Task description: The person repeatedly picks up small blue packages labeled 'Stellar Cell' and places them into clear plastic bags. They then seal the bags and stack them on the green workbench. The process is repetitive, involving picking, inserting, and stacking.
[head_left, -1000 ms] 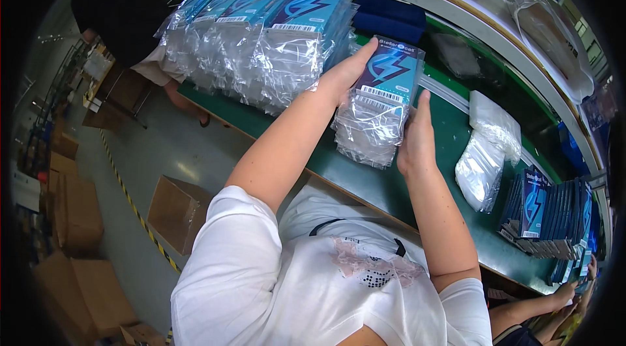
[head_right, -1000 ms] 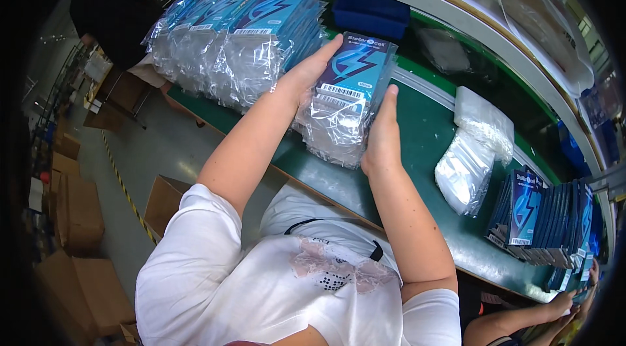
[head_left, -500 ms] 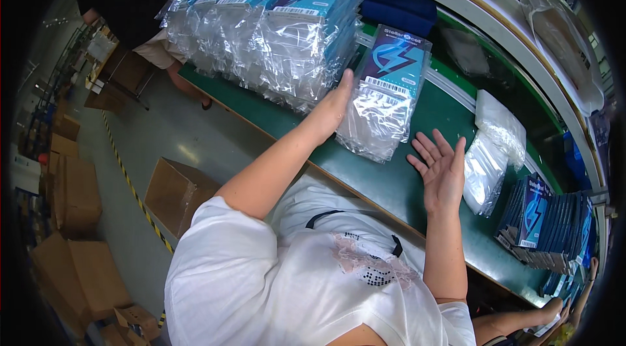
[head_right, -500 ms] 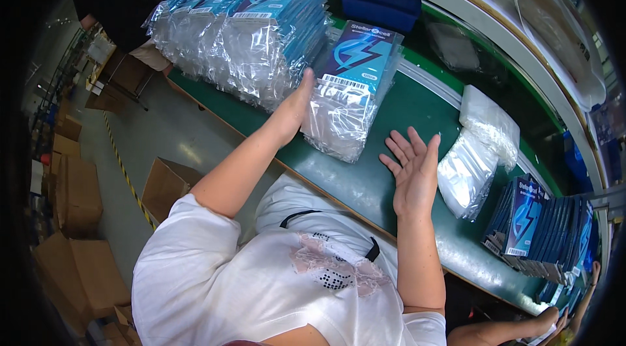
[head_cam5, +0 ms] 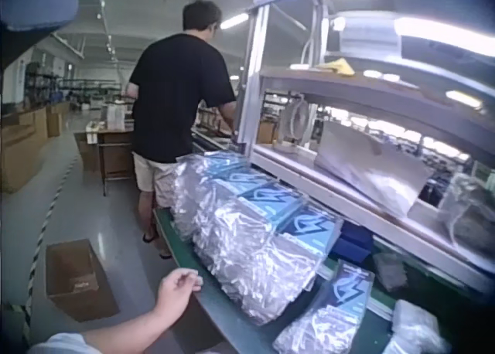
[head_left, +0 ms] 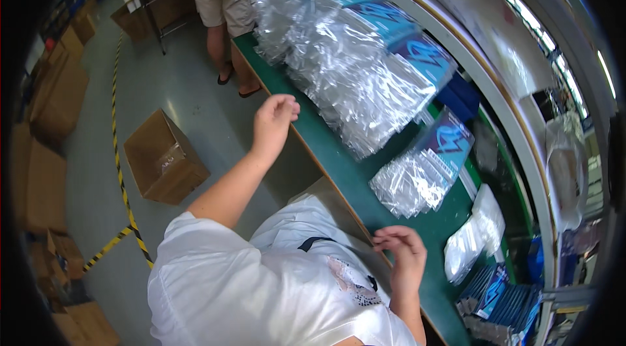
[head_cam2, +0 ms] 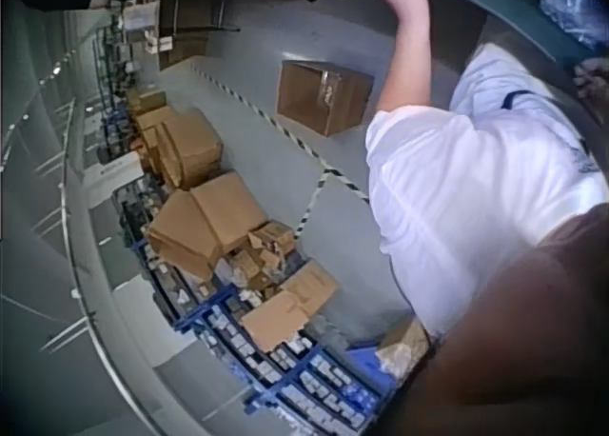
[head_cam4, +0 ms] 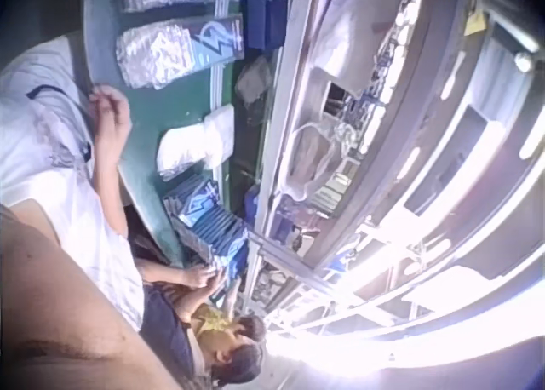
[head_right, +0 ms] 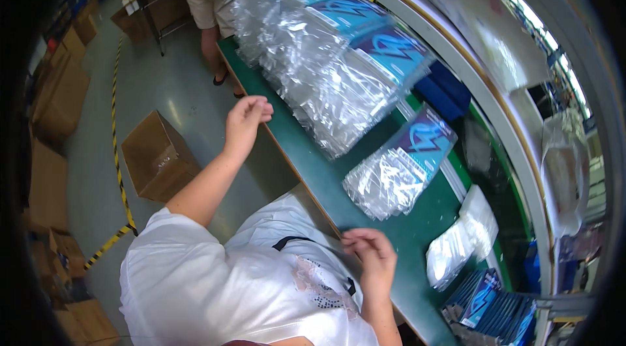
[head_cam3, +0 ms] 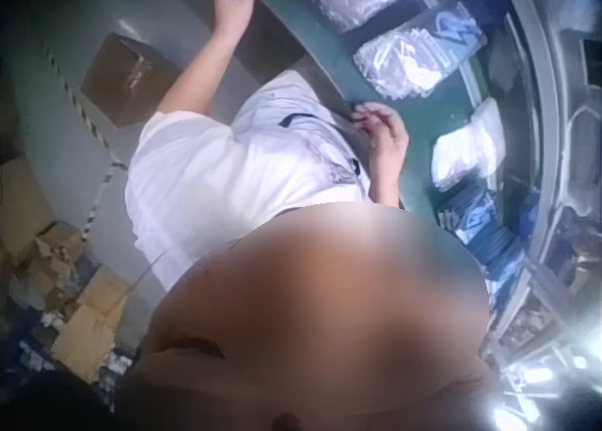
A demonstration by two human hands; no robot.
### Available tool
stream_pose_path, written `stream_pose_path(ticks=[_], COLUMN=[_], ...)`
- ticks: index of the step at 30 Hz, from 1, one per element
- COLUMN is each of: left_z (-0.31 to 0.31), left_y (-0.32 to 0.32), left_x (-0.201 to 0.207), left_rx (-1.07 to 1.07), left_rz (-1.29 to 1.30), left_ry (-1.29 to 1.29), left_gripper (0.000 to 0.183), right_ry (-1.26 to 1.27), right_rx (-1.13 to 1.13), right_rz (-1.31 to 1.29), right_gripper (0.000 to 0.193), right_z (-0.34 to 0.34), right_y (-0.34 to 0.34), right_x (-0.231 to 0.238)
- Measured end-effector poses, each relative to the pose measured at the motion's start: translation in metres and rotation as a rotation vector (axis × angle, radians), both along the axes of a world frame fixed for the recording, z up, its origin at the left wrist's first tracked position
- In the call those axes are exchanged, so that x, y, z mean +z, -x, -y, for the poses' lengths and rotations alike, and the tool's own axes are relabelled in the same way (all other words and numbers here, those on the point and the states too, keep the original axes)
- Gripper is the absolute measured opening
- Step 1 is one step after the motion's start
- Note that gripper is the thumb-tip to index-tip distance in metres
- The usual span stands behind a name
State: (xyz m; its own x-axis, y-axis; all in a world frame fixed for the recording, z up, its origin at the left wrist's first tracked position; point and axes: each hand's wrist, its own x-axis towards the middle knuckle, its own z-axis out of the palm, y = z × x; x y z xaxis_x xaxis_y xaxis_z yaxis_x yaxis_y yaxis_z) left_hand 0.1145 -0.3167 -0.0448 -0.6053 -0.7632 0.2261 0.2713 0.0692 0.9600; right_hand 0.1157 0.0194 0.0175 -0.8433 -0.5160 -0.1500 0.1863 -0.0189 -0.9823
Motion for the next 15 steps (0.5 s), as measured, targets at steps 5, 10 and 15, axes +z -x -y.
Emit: stream_pose_path(ticks=[5, 10, 15], left_z=[0.075, 0.094, 0.118], left_y=[0.052, 0.086, 0.114], left_x=[-0.035, -0.006, -0.023], left_rx=[0.231, 0.11, -0.059], left_rz=[-0.146, 0.136, 0.091], left_ry=[0.052, 0.255, 0.353], left_gripper=[0.02, 0.026, 0.03], right_ry=[-0.236, -0.227, -0.142], right_rx=[0.265, 0.07, 0.021], right_rz=[-0.384, -0.36, -0.26], right_gripper=[0.042, 0.047, 0.046], right_z=[0.067, 0.094, 0.097], right_y=[0.004, 0.035, 0.037], right_x=[0.0, -0.031, -0.026])
